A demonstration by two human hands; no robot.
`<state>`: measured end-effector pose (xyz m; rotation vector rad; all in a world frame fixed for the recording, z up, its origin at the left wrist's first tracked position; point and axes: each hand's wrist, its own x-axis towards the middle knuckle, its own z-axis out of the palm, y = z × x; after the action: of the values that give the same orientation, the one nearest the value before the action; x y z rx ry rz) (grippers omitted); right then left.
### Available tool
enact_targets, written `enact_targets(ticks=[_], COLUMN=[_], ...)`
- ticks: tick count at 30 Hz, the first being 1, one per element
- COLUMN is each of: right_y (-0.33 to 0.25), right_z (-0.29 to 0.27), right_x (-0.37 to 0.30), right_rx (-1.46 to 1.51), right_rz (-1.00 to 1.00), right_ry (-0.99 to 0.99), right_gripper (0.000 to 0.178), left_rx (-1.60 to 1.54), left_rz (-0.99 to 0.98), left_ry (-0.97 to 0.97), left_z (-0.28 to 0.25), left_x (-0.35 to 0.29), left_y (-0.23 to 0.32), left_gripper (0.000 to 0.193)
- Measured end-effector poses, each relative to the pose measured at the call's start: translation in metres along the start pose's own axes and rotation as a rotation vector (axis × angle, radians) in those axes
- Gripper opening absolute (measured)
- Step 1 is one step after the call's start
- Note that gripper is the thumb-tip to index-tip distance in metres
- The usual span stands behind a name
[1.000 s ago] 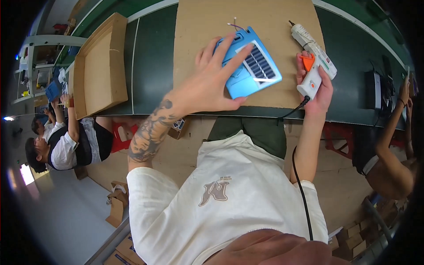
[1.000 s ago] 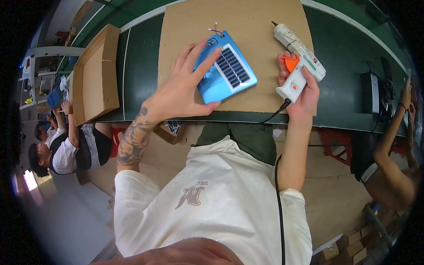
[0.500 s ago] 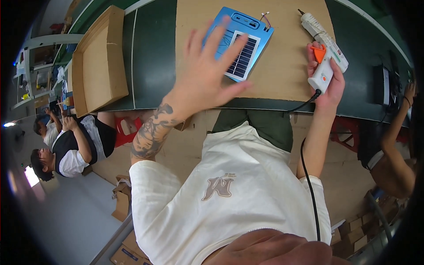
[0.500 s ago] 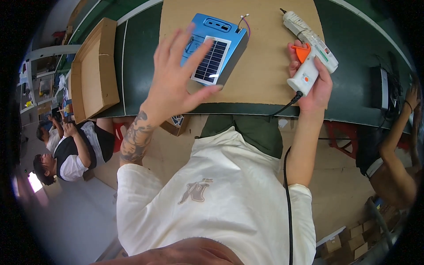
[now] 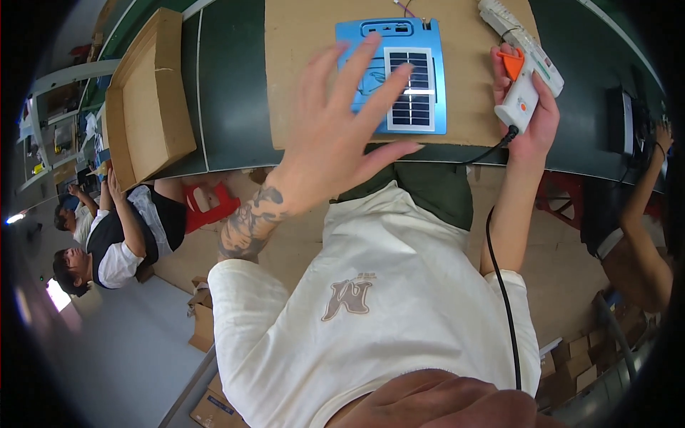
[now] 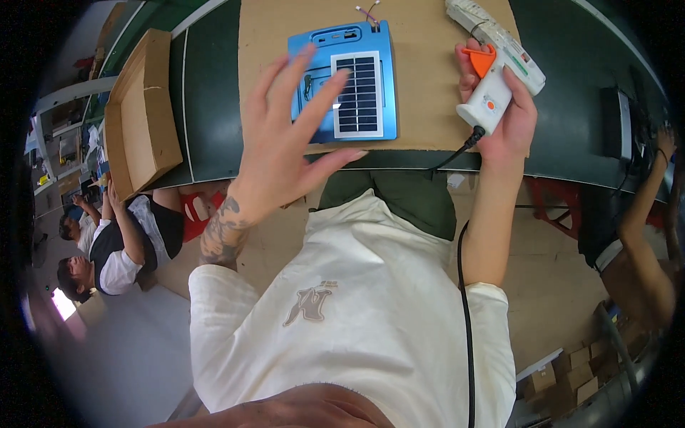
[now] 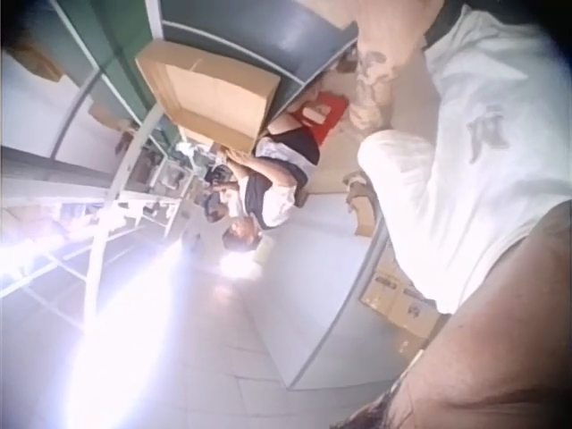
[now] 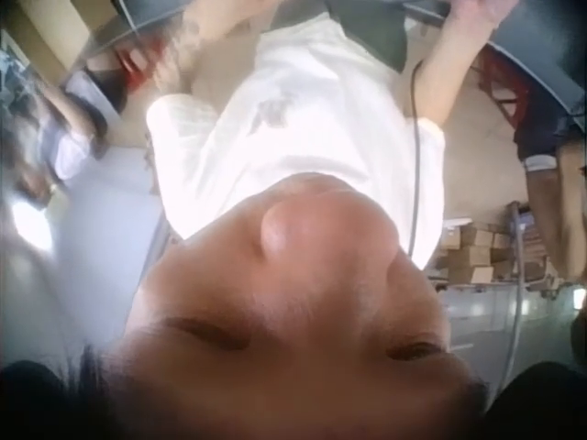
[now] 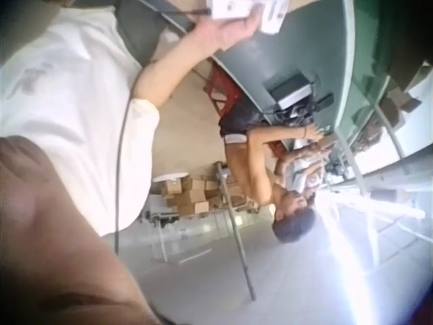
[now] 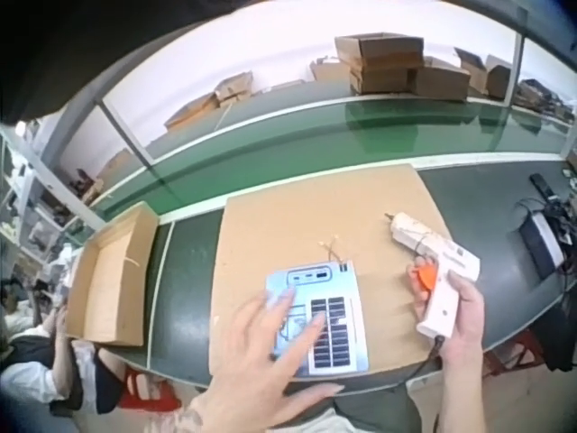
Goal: Assembling a solar-powered electronic device using a hot glue gun to secure components.
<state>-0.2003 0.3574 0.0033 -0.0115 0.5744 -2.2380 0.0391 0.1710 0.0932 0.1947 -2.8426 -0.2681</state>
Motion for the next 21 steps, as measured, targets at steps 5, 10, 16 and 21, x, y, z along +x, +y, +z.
enact_targets(ticks=[5, 10, 16, 21], right_y=[0.000, 0.000, 0.001, 0.000], right_z=[-0.001, 0.002, -0.002, -0.001], right_x=[-0.001, -0.002, -0.001, 0.000], right_rx=[0.060, 0.038, 0.049, 0.021], right_rz=[0.002, -0.011, -0.004, -0.006], right_ry=[0.010, 0.024, 0.014, 0.029], right_gripper=[0.053, 0.052, 0.051, 0.051], left_rx=[-0.107, -0.074, 0.002, -0.025], left_rz=[0.116, 0.268, 0.311, 0.452], left_ry=[-0.044, -0.059, -0.025, 0.148], left_z=[0.020, 0.028, 0.022, 0.024], left_x=[0.007, 0.000, 0.000, 0.005], left_y=[0.006, -0.009, -0.003, -0.025], left_gripper=[0.076, 0.060, 0.054, 0.048])
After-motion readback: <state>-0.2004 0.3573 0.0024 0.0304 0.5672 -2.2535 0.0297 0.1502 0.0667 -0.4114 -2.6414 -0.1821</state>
